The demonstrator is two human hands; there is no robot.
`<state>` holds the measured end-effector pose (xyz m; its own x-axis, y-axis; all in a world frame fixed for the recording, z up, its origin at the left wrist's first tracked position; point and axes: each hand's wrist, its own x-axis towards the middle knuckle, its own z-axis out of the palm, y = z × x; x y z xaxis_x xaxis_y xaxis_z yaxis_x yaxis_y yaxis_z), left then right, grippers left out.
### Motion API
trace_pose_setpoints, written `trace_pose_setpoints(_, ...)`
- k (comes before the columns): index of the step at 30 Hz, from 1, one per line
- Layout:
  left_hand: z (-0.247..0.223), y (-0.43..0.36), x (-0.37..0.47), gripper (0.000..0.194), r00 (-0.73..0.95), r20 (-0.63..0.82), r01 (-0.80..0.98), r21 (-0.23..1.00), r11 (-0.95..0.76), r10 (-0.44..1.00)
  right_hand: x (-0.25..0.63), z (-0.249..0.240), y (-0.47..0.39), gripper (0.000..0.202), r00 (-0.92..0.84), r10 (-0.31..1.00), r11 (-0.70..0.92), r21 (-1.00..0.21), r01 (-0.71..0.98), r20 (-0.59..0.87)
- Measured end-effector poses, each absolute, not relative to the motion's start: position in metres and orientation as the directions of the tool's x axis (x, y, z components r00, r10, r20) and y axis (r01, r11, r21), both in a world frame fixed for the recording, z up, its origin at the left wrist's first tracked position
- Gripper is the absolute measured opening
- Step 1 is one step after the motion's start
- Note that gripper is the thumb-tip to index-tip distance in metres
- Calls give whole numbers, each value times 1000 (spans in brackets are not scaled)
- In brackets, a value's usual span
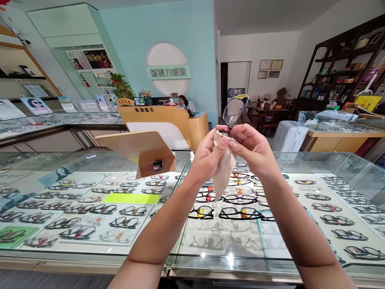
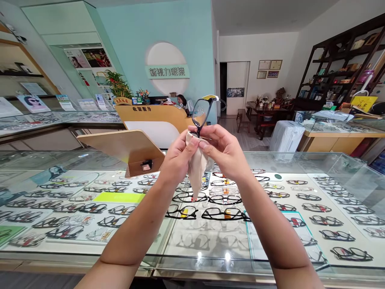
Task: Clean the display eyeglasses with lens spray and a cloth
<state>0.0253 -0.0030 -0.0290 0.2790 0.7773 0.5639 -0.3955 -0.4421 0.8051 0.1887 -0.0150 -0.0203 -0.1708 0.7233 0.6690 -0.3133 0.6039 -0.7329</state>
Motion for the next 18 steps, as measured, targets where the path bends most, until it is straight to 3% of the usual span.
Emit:
trace_pose_setpoints(9, -33, 2, 32, 54, 130, 586, -327, 787, -523, 800, 180, -19, -14, 27, -76, 762, 585, -734, -344, 643)
trace_pose_setpoints(18, -37, 0, 36, 47, 99, 676, -227, 729, -645, 730, 173, -26, -8, 37, 0, 783, 579, -728, -366, 622)
